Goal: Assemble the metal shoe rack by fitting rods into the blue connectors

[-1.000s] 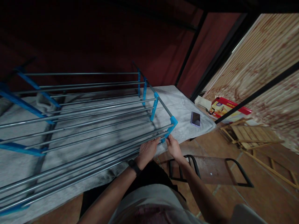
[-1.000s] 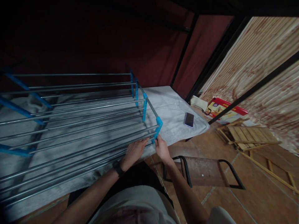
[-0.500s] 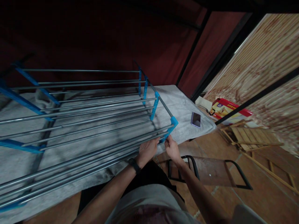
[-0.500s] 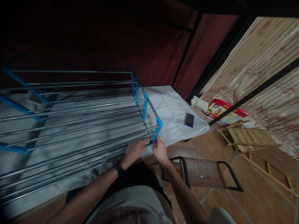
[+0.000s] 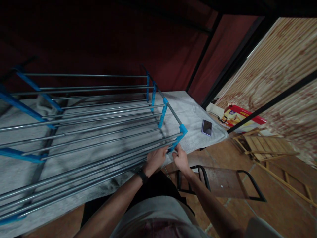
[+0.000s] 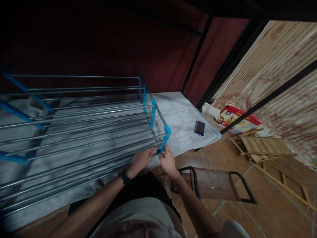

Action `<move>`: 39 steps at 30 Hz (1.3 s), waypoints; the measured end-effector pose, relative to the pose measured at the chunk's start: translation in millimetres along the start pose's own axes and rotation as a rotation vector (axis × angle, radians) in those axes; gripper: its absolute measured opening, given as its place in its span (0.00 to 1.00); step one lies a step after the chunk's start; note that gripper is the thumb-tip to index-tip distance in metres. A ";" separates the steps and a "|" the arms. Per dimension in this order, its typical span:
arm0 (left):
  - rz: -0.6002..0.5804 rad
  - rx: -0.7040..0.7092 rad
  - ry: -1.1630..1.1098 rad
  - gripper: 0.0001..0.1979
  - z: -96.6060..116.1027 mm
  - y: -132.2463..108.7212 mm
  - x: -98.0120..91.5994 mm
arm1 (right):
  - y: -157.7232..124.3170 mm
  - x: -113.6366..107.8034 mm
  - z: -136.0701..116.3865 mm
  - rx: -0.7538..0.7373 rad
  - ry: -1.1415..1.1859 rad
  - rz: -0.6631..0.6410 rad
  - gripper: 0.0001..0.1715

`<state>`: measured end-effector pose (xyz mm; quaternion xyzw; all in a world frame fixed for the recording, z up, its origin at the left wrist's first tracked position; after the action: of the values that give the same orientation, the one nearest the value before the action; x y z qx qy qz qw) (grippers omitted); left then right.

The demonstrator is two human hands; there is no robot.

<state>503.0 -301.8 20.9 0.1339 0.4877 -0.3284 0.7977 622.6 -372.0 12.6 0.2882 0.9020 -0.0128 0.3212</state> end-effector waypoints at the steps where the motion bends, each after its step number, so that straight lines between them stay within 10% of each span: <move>1: 0.002 0.002 -0.001 0.19 0.4 1.0 -0.2 | 0.4 0.2 0.6 0.003 0.012 0.002 0.23; 6: 0.068 0.121 0.085 0.21 13.3 -6.9 -7.9 | 3.7 2.9 11.7 0.032 0.144 0.012 0.22; 12: 0.183 0.643 0.257 0.23 44.4 -70.3 13.2 | 5.8 6.4 24.1 -0.035 0.307 -0.052 0.26; 19: 0.093 0.212 0.207 0.20 -3.0 -24.7 52.1 | 3.3 14.8 36.6 -0.019 0.127 -0.131 0.17; 39: 0.012 0.107 0.030 0.22 -1.8 1.2 53.6 | 9.7 26.2 46.3 -0.017 -0.053 -0.198 0.13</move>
<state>519.1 -321.0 -26.6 0.1841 0.4805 -0.3473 0.7840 637.8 -360.1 -37.9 0.1946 0.9173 -0.0445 0.3446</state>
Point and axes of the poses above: each hand's wrist, its own y-axis towards the middle knuckle, its own x-axis out of the palm, z = x × y, the point moved 10 cm from there along y, towards the middle knuckle, and after that the axes turned 4 degrees about z, right-handed, at the moved point
